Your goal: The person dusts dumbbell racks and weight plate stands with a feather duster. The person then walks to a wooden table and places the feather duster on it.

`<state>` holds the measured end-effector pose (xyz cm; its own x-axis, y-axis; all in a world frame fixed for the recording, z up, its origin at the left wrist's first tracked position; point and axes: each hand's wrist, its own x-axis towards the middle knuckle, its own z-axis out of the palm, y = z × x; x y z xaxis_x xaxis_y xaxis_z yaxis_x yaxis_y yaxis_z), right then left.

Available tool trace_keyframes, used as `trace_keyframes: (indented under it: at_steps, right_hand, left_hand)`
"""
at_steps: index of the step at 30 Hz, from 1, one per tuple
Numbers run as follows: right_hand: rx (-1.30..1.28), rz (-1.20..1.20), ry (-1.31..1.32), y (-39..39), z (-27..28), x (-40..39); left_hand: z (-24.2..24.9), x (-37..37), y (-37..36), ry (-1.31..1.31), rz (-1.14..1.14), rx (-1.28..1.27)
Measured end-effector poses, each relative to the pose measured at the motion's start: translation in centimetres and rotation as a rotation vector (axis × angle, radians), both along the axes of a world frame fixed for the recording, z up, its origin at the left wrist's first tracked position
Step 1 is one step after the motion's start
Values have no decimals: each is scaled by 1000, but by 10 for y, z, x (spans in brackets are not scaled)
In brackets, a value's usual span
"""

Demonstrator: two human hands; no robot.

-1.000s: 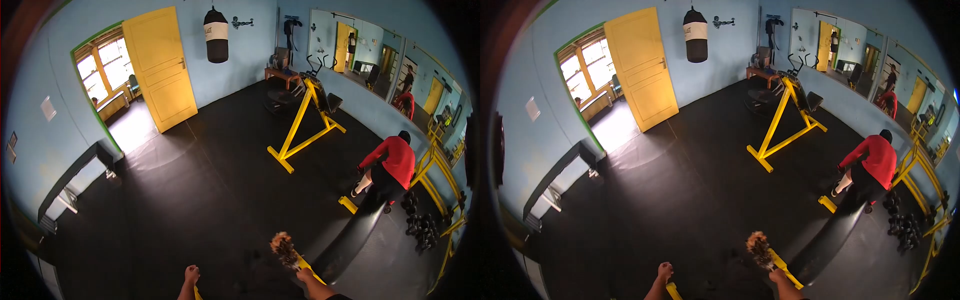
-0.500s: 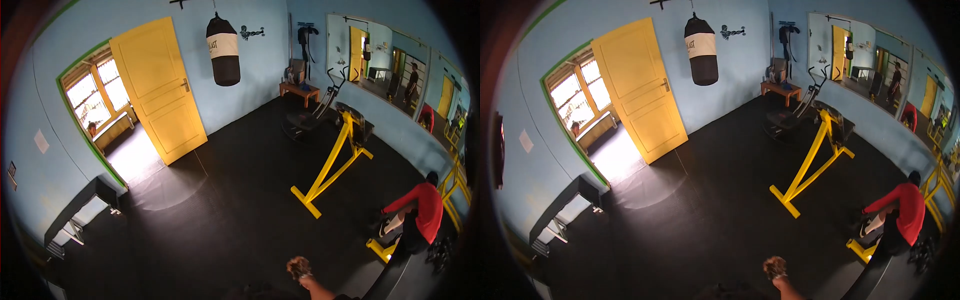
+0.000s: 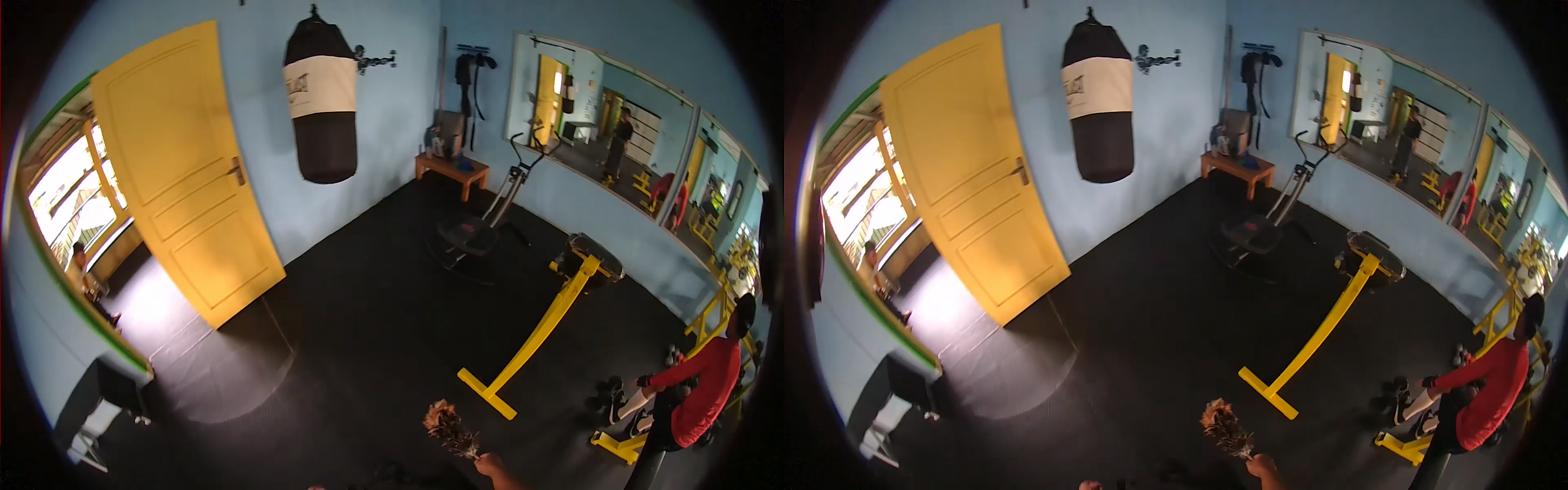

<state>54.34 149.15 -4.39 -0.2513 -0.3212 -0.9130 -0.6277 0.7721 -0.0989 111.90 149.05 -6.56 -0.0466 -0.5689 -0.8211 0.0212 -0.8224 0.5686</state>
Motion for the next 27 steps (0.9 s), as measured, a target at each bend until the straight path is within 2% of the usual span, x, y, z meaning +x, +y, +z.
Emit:
trace_keyframes:
  at_steps: [2,4,5,6,7,8,9,11,12,14,15,16,17,20,25,27]
  right_hand:
    - [19,-30,1,-17,-5,-2]
    - [48,-116,-12,-36,-11,-12]
    - [47,-137,-24,-48,-28,-25]
    - [137,86,-116,-65,-49,-38]
    - [195,308,-216,-85,-64,-49]
    - [182,220,-180,-103,-78,-57]
    - [115,-3,-85,-133,-77,-58]
    - [3,-114,-32,-200,-78,-67]
    - [-59,-145,-19,-238,-79,-78]
    - [-171,-151,-16,-316,-76,-96]
    - [-223,-149,-19,-353,-73,-105]
    - [-272,-138,-19,-390,-71,-117]
    - [-325,-129,-18,-426,-70,-128]
    - [-482,-89,-21,-521,-56,-165]
    - [-722,-58,-15,-638,-31,-227]
    - [-378,-67,-20,-718,-24,-260]
  left_hand:
    - [-13,9,-128,-165,-257,254]
    - [16,-34,-221,-337,-127,-6]
    - [18,-44,-270,-379,-171,-162]
    - [8,-54,-318,-414,-211,-320]
    - [10,-69,-357,-418,-225,-326]
    - [12,-88,-401,-385,-182,-385]
    - [17,-107,-445,-350,-141,-443]
    - [-34,-118,-509,-436,-448,-728]
    - [-38,-132,-539,-480,-570,-883]
    - [-23,-154,-579,-942,-1310,-1200]
    - [-24,-161,-585,-702,-1196,-769]
    - [-12,-179,-590,-424,-734,-245]
    - [-2,-192,-602,-345,-577,-89]
    - [25,-227,-644,-275,-451,-23]
    - [21,-271,-722,-214,-332,41]
    - [10,-294,-767,-208,-325,73]
